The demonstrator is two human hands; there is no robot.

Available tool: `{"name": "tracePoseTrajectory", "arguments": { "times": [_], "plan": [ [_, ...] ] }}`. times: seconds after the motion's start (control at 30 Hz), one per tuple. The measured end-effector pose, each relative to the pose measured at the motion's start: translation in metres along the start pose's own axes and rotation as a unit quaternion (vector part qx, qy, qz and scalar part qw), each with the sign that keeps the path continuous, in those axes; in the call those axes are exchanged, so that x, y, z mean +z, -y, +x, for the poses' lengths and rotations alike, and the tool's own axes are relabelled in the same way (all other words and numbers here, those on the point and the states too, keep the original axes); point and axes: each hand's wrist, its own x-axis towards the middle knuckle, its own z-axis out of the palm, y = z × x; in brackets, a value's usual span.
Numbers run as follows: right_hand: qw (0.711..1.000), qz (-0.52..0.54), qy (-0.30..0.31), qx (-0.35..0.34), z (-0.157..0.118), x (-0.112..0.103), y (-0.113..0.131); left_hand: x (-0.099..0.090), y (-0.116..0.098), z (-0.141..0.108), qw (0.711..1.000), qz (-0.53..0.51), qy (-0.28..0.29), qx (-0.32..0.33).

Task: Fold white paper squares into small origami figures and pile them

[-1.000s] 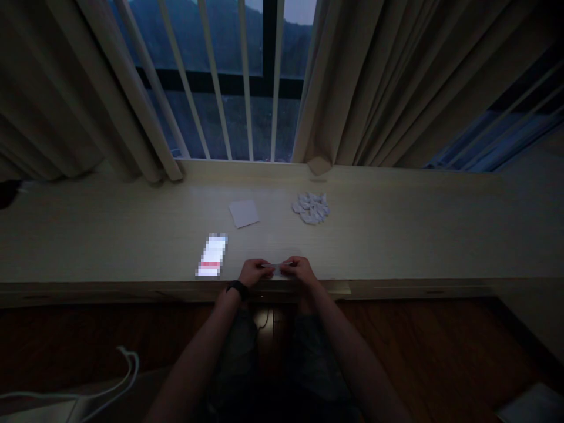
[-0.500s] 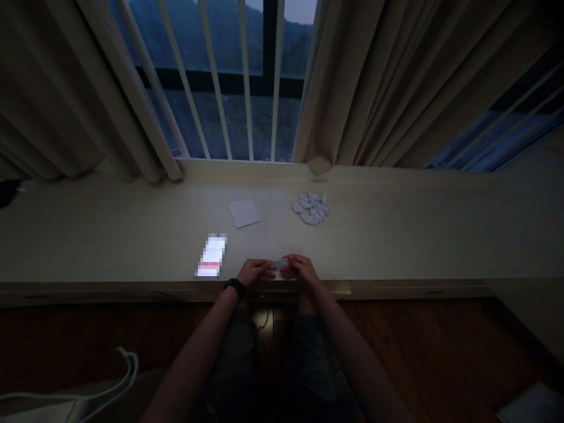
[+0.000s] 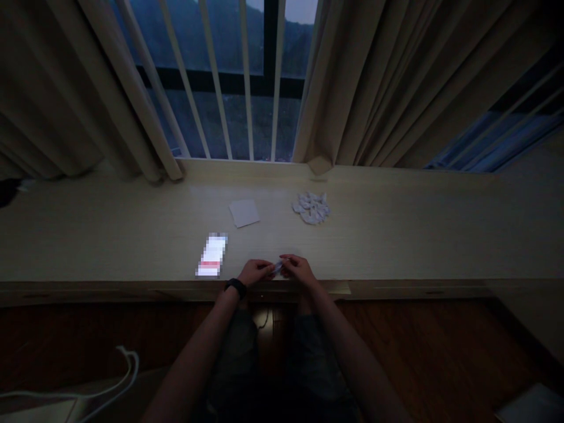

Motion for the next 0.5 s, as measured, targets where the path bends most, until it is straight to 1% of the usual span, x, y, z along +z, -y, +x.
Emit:
{"name": "tracePoseTrajectory", "arguments": {
  "times": [0.07,0.13,0.23,0.33,0.5],
  "plan": [
    [1.0,-0.011,0.004,-0.003,0.0005,0.0011,0.0001,-0.0011,-0.0025,-0.0006,0.999,0.048,-0.004,0.018],
    [1.0,-0.008,0.005,-0.005,0.0005,0.0016,0.001,-0.0016,-0.0049,-0.0009,0.997,0.076,-0.008,0.029],
    [1.0,0.009,-0.003,0.002,-0.0003,0.0019,0.0032,-0.0005,-0.0069,-0.0003,0.997,0.078,-0.015,0.027],
    [1.0,0.015,-0.004,0.01,-0.001,0.0015,0.004,0.0018,-0.0072,0.0007,0.995,0.085,-0.037,0.025],
    [1.0,0.009,0.026,0.012,-0.0005,-0.001,-0.0001,0.0044,-0.0052,0.0017,0.989,0.139,-0.058,0.016]
  ]
}}
